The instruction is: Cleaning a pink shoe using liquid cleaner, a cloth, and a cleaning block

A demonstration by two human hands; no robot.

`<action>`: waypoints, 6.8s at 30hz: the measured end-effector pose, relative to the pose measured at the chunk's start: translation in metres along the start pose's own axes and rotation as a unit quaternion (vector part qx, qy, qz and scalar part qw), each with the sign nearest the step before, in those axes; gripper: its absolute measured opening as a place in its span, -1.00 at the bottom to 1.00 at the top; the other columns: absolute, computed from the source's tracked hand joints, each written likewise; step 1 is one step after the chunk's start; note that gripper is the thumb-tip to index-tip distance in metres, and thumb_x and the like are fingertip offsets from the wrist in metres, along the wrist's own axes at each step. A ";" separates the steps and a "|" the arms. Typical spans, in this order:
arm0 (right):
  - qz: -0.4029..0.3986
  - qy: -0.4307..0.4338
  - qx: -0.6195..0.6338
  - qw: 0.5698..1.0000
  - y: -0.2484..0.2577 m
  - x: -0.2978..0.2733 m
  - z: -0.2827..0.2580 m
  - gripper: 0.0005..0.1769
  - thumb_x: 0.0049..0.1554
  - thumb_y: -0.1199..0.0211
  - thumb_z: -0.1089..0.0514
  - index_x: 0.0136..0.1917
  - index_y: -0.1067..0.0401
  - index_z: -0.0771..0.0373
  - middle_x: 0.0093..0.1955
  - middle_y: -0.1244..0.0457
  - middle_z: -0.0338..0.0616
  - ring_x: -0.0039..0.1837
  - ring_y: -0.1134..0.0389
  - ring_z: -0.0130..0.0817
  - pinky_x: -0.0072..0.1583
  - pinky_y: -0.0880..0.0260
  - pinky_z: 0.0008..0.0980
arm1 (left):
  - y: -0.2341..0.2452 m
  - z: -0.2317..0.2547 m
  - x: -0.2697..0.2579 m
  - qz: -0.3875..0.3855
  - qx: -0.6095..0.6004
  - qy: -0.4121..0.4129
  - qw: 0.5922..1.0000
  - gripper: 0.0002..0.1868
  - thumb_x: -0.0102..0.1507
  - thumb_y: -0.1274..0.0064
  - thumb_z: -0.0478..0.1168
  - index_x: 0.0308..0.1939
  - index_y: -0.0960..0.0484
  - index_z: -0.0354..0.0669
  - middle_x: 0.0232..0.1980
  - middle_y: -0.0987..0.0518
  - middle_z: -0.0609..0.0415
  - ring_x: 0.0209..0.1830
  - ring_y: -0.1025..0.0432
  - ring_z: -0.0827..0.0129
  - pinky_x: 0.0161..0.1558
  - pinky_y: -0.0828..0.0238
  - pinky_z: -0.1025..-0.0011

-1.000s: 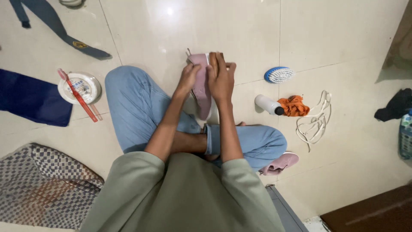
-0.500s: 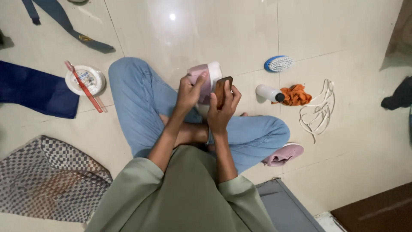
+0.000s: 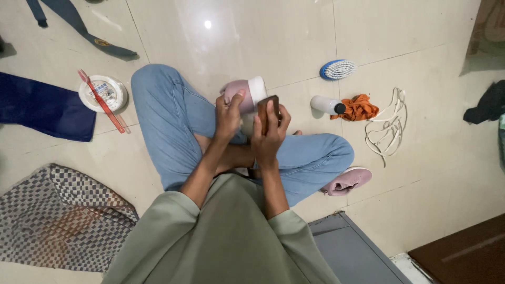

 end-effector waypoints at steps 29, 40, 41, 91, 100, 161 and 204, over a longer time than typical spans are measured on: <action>0.004 -0.039 -0.152 0.988 0.007 0.063 -0.037 -0.56 0.23 -0.37 0.03 0.36 -0.49 0.05 0.18 -0.23 -0.09 0.17 -0.43 -0.09 0.20 -0.43 -0.23 | -0.028 0.031 -0.017 0.017 0.039 -0.059 0.997 -0.63 0.26 -0.24 -0.05 -0.51 -0.55 -0.19 -0.43 -0.51 0.07 -0.35 -0.38 0.39 -0.24 -0.31 0.35; 0.082 -0.016 -0.203 0.976 -0.013 0.006 0.005 -0.47 0.26 -0.30 -0.17 0.45 -0.42 -0.10 0.33 -0.24 -0.12 0.02 -0.43 -0.31 0.58 0.46 -0.17 | -0.036 0.038 -0.004 0.037 0.022 -0.039 0.998 -0.67 0.25 -0.22 -0.09 -0.52 -0.58 -0.20 -0.49 -0.53 0.05 -0.40 -0.40 0.38 -0.25 -0.33 0.37; 0.078 -0.013 -0.185 0.979 -0.010 0.014 -0.008 -0.49 0.26 -0.31 -0.10 0.46 -0.41 -0.08 0.32 -0.23 -0.10 0.03 -0.42 -0.26 0.38 0.06 -0.20 | -0.034 0.053 -0.005 0.047 0.031 -0.054 0.997 -0.65 0.26 -0.19 -0.09 -0.50 -0.59 -0.27 -0.49 -0.52 -0.06 -0.38 -0.43 0.28 -0.21 -0.34 0.29; -0.076 -0.179 0.087 0.977 -0.122 -0.023 0.086 -0.44 0.35 -0.15 0.00 0.52 -0.20 0.25 0.39 -0.16 0.12 0.47 -0.16 -0.01 0.49 -0.22 -0.08 | -0.003 -0.072 0.262 0.082 -0.028 0.027 0.996 -0.65 0.27 0.03 0.14 -0.46 -0.33 0.08 -0.52 -0.19 0.32 -0.58 -0.19 0.53 -0.51 -0.09 0.42; -0.063 -0.199 0.098 0.973 -0.129 -0.016 0.079 -0.45 0.30 -0.20 0.13 0.51 -0.22 0.22 0.38 -0.13 0.13 0.46 -0.20 -0.03 0.48 -0.27 -0.09 | 0.000 -0.067 0.176 0.108 0.327 -0.121 0.931 -0.03 0.35 -0.29 0.14 0.58 0.00 -0.12 0.64 -0.02 -0.15 0.65 0.09 -0.10 0.55 0.10 -0.17; -0.026 -0.110 -0.097 0.989 -0.049 0.007 -0.035 -0.43 0.26 -0.31 -0.07 0.50 -0.31 -0.07 0.28 -0.16 -0.03 0.37 -0.32 0.05 0.29 -0.45 -0.14 | -0.007 -0.159 0.071 0.026 -0.232 0.334 0.913 -0.09 0.15 -0.17 0.33 0.40 -0.41 -0.19 0.24 -0.52 -0.18 0.18 -0.50 -0.02 0.15 -0.44 0.18; 0.033 -0.149 0.069 0.986 -0.033 0.022 -0.026 -0.48 0.34 -0.17 0.14 0.53 -0.22 0.17 0.48 -0.16 -0.03 0.52 -0.20 -0.15 0.53 -0.25 -0.18 | 0.001 -0.002 0.041 -0.067 0.504 -0.325 0.797 -0.09 0.19 -0.33 -0.06 0.51 -0.18 -0.11 0.25 -0.56 -0.06 0.19 -0.35 0.02 0.29 -0.15 -0.03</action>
Point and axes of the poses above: each hand's wrist, its own x-axis towards the middle knuckle, its own y-axis out of the back of the hand, z = x × y, the point moved 2 cm from there along x, towards the middle knuckle
